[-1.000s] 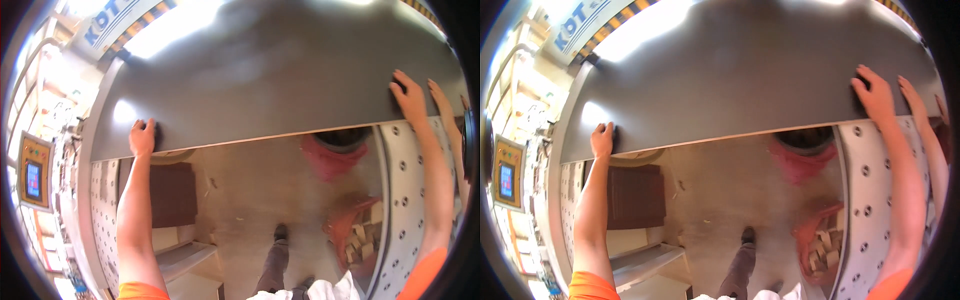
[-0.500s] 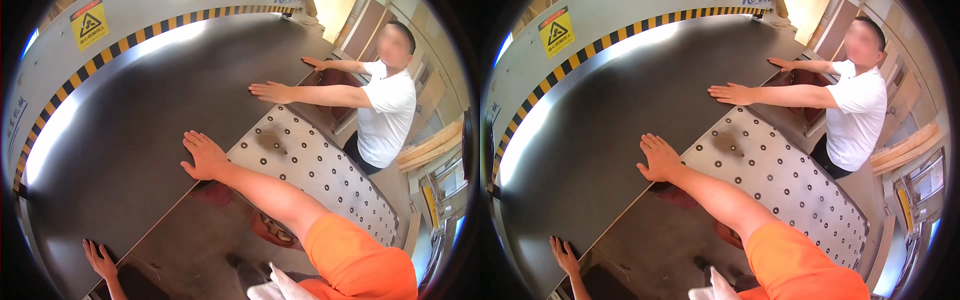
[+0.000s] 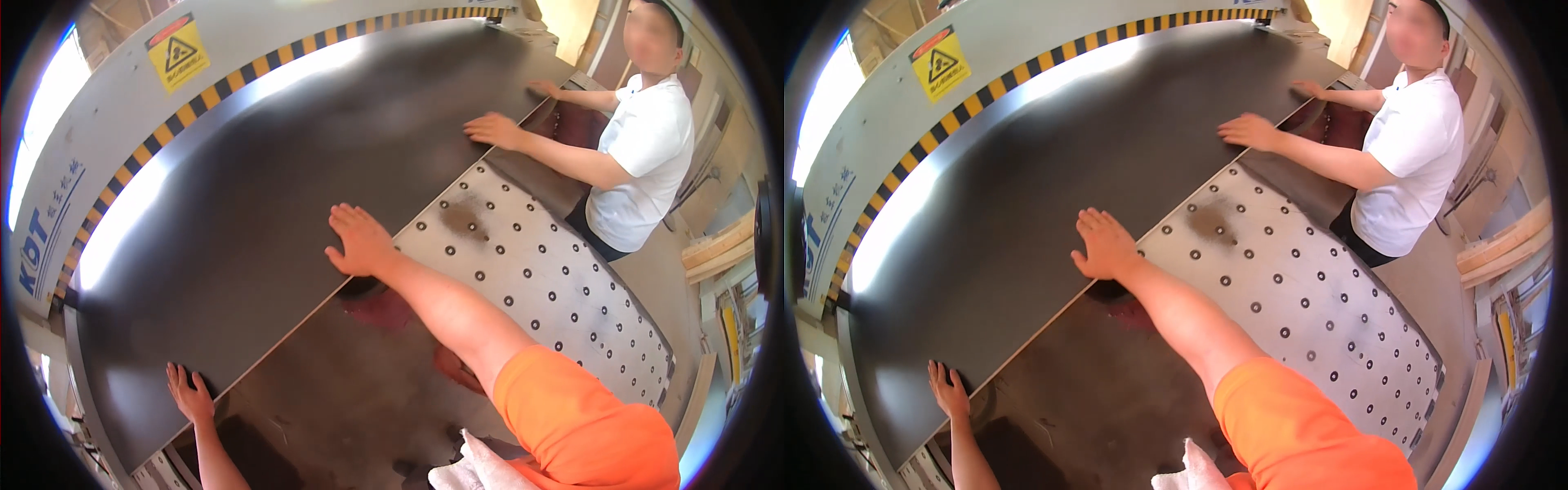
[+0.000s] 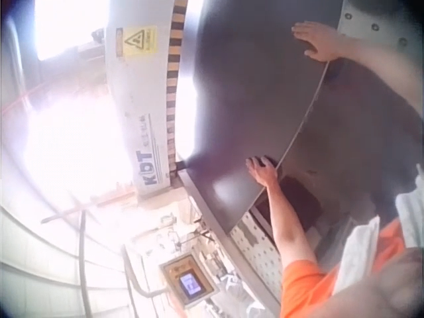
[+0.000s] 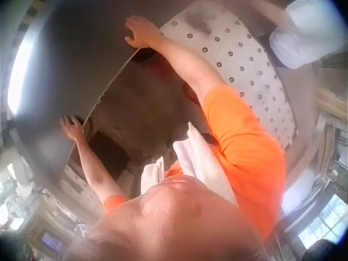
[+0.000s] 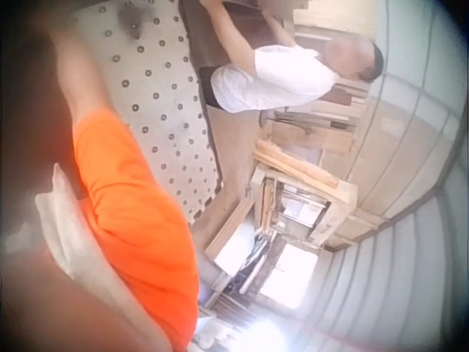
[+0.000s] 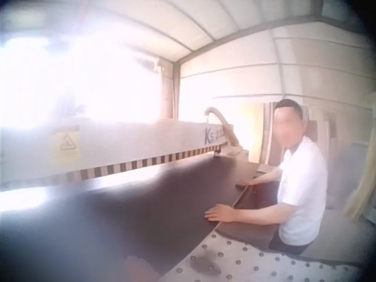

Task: The person positions a board on a cutting machine table, presses buttons on the control panel, and removes a cut strip. Together with a coworker, the person carries the cut board onto a stack and loads another board into the machine.

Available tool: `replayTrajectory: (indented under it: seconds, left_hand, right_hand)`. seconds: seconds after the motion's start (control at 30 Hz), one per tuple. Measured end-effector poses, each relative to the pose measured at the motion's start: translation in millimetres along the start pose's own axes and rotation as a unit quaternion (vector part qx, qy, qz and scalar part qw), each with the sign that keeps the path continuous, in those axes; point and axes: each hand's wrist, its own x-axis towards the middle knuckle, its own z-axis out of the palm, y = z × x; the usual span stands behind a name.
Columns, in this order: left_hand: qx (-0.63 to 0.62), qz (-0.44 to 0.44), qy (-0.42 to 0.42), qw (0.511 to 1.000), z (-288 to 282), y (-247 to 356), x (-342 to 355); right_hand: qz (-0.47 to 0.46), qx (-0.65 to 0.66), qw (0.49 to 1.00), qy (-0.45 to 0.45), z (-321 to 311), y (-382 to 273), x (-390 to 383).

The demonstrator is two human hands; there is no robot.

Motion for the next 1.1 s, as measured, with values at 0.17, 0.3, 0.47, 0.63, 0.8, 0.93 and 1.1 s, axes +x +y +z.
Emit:
replayTrajectory:
  seconds: [0.17,0.3,0.47,0.63,0.8,0.93,1.1]
  left_hand:
    - [-0.012,-0.003,0.027,1.000,-6.9,5.9,2.5]
    - [-0.045,-0.031,0.029,0.998,-25.3,-5.8,-3.4]
    - [-0.055,0.001,0.058,0.997,-8.7,14.0,-9.1]
    - [-0.177,-0.008,0.074,0.981,-17.5,0.2,-7.3]
    - [-0.104,0.177,0.076,0.976,-108.4,-154.7,-7.1]
    - [0.066,-0.012,0.244,0.967,-240.2,-402.9,-28.3]
    - [0.307,-0.195,0.215,0.907,-385.3,-570.3,-83.5]
  right_hand:
    - [-0.018,0.006,0.999,0.047,-0.3,-1.3,8.1]
    - [-0.055,0.034,0.995,0.078,27.9,-51.2,11.3]
    - [-0.129,0.101,0.986,-0.021,69.1,-222.9,-15.5]
    - [-0.107,0.050,0.993,0.024,120.9,-298.6,-4.4]
    - [-0.098,0.033,0.994,0.014,122.3,-293.2,-8.2]
    - [-0.102,0.013,0.995,0.008,122.2,-288.8,-7.8]
    - [-0.108,0.018,0.994,-0.001,126.0,-302.8,-11.6]
